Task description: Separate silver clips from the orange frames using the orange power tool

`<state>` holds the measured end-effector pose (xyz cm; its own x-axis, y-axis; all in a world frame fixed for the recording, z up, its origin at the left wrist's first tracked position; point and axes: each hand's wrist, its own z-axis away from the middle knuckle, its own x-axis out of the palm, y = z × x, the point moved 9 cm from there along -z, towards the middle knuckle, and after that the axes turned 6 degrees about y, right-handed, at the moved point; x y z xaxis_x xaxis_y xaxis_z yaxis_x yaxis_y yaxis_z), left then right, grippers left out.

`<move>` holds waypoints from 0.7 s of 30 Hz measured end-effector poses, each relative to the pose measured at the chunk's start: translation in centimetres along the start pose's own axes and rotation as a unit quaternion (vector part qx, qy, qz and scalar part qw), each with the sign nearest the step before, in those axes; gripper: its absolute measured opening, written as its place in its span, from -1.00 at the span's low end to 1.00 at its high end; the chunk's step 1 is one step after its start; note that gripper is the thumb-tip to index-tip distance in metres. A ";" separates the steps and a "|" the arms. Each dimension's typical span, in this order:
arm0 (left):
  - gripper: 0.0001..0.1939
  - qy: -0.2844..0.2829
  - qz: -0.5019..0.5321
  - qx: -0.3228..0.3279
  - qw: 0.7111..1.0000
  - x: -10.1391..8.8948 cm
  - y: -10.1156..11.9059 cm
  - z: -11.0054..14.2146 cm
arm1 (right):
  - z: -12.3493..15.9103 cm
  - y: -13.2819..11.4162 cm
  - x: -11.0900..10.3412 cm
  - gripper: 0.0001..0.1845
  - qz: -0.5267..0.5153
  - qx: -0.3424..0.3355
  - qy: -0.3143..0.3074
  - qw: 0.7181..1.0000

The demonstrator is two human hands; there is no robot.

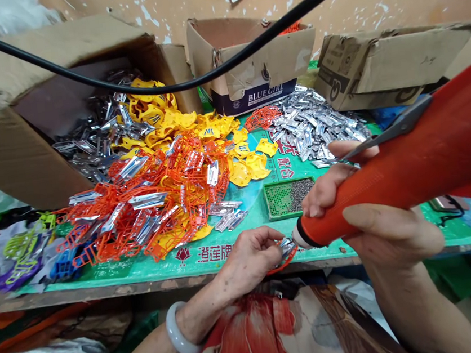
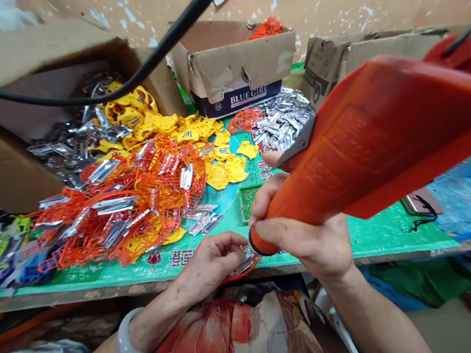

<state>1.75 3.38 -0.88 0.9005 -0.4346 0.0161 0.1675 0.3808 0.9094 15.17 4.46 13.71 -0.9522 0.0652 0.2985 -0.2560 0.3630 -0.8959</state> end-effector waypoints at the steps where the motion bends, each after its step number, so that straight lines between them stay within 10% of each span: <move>1: -0.74 0.000 0.002 -0.002 1.000 0.0 0.0 0.0 | 0.0 0.0 0.0 -0.49 0.000 -0.002 -0.001 1.000; 21: -0.74 -0.004 -0.005 0.006 1.000 0.0 -0.7 -0.3 | 0.3 0.5 0.0 -0.41 0.060 0.005 0.005 0.998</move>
<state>1.80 3.35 -1.66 0.8954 -0.4452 0.0105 0.1719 0.3673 0.9141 14.98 4.38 13.22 -0.9743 0.1182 0.1916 -0.1411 0.3430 -0.9287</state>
